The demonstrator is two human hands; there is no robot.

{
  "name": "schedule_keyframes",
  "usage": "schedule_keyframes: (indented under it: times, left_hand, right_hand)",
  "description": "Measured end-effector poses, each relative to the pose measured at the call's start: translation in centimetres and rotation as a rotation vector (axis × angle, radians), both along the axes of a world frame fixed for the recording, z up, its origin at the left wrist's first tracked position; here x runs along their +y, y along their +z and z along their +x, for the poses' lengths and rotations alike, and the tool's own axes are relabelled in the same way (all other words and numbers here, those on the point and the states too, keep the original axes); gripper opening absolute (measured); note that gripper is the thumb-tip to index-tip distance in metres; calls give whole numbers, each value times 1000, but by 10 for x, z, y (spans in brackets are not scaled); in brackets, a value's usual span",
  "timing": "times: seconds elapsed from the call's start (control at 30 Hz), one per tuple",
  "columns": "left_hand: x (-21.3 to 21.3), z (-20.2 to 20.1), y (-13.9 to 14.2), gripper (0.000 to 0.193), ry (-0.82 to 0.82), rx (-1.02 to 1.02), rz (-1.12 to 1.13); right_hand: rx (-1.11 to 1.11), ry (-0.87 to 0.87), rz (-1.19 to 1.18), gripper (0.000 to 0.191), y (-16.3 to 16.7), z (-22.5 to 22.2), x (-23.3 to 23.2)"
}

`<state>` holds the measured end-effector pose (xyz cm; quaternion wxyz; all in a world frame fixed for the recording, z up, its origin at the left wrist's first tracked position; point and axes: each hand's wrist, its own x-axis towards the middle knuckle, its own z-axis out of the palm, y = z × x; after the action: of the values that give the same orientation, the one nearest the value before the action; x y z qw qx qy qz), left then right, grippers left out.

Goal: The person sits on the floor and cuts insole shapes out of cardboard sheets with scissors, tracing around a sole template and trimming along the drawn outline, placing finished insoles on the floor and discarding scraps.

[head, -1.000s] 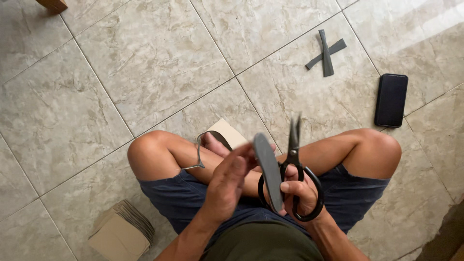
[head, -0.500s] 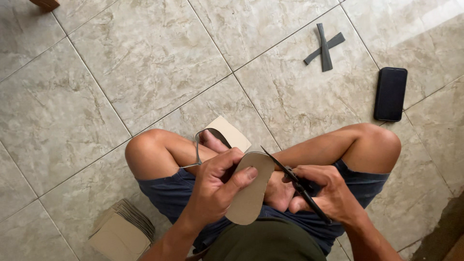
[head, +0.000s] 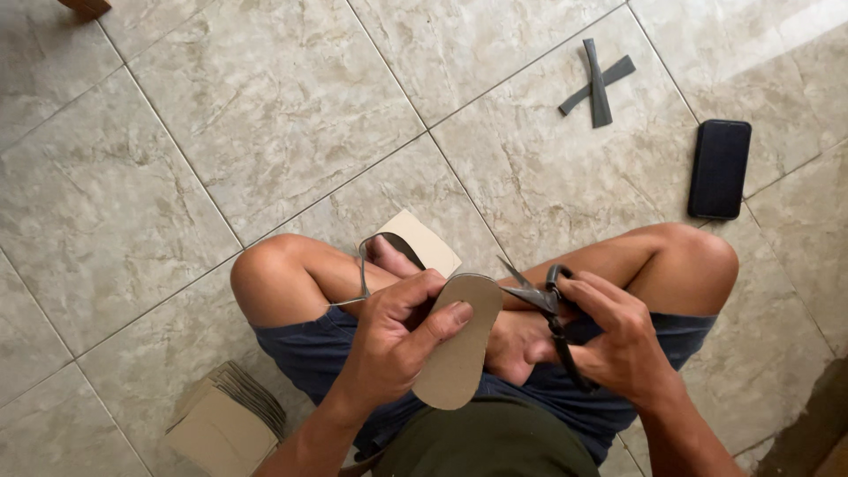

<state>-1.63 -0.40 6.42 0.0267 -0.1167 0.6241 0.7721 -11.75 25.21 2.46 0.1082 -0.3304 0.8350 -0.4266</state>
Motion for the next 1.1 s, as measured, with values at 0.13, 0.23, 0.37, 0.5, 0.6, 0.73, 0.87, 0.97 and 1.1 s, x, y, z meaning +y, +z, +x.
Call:
schedule_keyframes:
  times: [0.13, 0.23, 0.37, 0.5, 0.6, 0.73, 0.87, 0.97, 1.1]
  left_hand:
    - [0, 1, -2, 11, -17, -5, 24]
    - [-2, -1, -4, 11, -24, -25, 17]
    - [-4, -2, -7, 13, -53, -54, 10]
    - [-5, -4, -10, 13, -56, -100, 123]
    - [-10, -4, -11, 14, -85, -83, 32]
    - [-14, -4, -12, 16, -77, -126, 60]
    - [-2, -7, -16, 21, 45, -97, 113]
    - [12, -9, -16, 27, 89, -77, 173]
    - [33, -11, -14, 31, 90, -30, 445]
  right_hand:
    - [61, 21, -17, 60, 10, -3, -7]
    - [60, 24, 3, 53, 17, -5, -10]
    - [0, 60, 77, 37, 21, -9, -9]
    - [-77, 82, 11, 48, 16, -8, -7]
    - [-88, 131, 5, 49, 10, -11, 0]
    - [-237, 47, 77, 46, -1, -14, 9]
    - [-682, 27, -255, 42, -22, 7, -2]
    - [-1045, -46, -480, 33, -41, 30, -17]
    - [-1458, 179, -931, 25, -57, 42, -27]
